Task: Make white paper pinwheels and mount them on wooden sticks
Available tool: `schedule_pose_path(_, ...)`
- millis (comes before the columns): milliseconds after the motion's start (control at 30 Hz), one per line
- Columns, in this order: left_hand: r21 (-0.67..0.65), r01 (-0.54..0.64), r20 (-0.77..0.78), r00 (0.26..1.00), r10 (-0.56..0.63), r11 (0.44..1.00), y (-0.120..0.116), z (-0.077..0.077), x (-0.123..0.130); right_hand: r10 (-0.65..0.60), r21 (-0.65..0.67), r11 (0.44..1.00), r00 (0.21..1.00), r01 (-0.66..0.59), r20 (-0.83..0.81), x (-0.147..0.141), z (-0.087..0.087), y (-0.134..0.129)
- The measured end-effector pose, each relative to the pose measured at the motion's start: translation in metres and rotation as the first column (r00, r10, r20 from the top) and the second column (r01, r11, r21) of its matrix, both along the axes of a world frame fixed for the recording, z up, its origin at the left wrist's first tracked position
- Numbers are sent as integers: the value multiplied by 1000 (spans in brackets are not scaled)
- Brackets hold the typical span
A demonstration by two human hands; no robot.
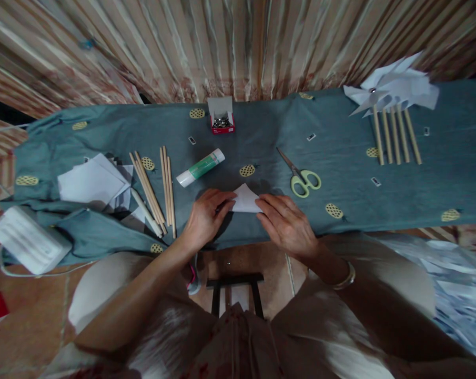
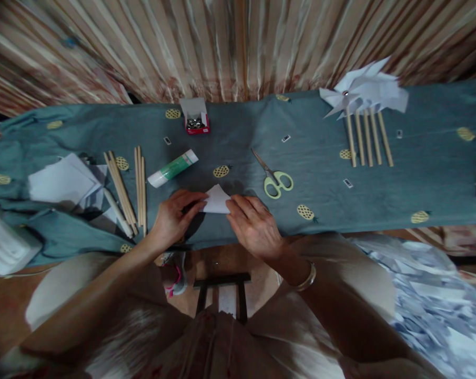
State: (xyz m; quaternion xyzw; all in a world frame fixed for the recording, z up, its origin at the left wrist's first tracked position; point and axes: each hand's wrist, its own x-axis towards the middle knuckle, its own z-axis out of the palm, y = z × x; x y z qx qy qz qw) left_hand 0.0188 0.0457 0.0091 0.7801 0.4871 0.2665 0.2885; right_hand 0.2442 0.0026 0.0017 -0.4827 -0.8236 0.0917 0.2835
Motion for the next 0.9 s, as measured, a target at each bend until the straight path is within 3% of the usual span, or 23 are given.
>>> schedule_pose_path(333,2,36,-6,999,-36,999,3,-1,1,-15,-7,1000,1000,14,-14,3,2,2)
schedule_pose_path(900,27,0,-23,1000,1,1000,5,-2,4,7,35,999,998,-8,55,3,3,3)
